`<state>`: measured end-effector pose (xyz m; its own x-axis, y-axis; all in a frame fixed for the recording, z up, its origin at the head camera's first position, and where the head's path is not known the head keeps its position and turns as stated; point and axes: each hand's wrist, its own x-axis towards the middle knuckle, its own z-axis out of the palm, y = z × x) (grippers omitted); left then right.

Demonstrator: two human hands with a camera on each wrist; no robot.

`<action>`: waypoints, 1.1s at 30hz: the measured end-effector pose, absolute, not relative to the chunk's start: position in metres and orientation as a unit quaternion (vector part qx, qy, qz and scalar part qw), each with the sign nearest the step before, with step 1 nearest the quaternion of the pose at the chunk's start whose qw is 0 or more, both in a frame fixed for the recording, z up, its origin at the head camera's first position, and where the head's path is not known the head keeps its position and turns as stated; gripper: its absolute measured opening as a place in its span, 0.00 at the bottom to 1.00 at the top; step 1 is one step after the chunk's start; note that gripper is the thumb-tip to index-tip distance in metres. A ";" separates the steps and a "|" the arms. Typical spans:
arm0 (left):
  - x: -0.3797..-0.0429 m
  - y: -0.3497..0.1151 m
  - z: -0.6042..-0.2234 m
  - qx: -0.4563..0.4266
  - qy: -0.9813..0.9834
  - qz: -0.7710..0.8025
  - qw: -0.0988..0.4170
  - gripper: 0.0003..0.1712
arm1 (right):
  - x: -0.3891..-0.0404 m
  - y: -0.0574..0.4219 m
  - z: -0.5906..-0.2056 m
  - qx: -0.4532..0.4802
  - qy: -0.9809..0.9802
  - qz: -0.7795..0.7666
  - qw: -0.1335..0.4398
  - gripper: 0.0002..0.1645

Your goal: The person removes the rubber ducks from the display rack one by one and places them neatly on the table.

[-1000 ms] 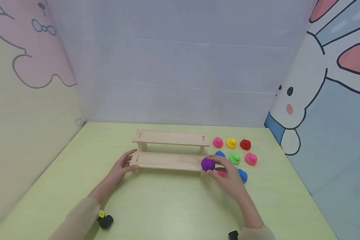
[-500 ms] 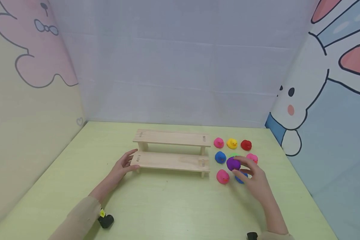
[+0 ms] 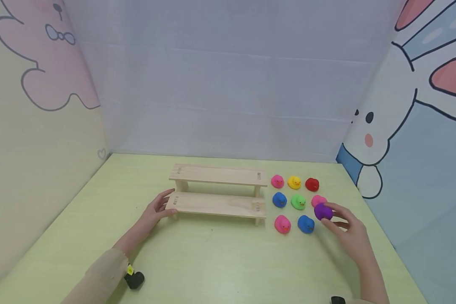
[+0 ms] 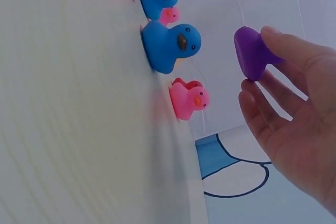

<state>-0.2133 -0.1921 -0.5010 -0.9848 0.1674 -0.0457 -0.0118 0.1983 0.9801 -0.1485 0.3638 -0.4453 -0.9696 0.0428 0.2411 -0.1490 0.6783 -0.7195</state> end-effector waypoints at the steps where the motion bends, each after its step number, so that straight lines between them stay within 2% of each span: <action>1: -0.213 -0.192 -0.501 0.051 0.771 0.631 0.071 0.43 | -0.148 0.367 -0.446 0.025 -0.910 0.397 0.117 0.31; 12: -0.214 -0.192 -0.502 0.054 0.771 0.631 0.069 0.43 | -0.149 0.395 -0.460 0.019 -0.931 0.359 0.064 0.31; 25: -0.214 -0.192 -0.501 0.052 0.771 0.631 0.070 0.43 | -0.157 0.406 -0.469 -0.002 -0.939 0.340 -0.049 0.39; 33: -0.214 -0.192 -0.500 0.047 0.771 0.631 0.070 0.43 | -0.160 0.407 -0.466 0.012 -0.936 0.346 -0.064 0.37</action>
<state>-0.2137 -0.1915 -0.5001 -0.9859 0.1604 -0.0486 -0.0158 0.1995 0.9798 -0.1596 0.4073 -0.4658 -0.9916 -0.0671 -0.1107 0.0210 0.7604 -0.6491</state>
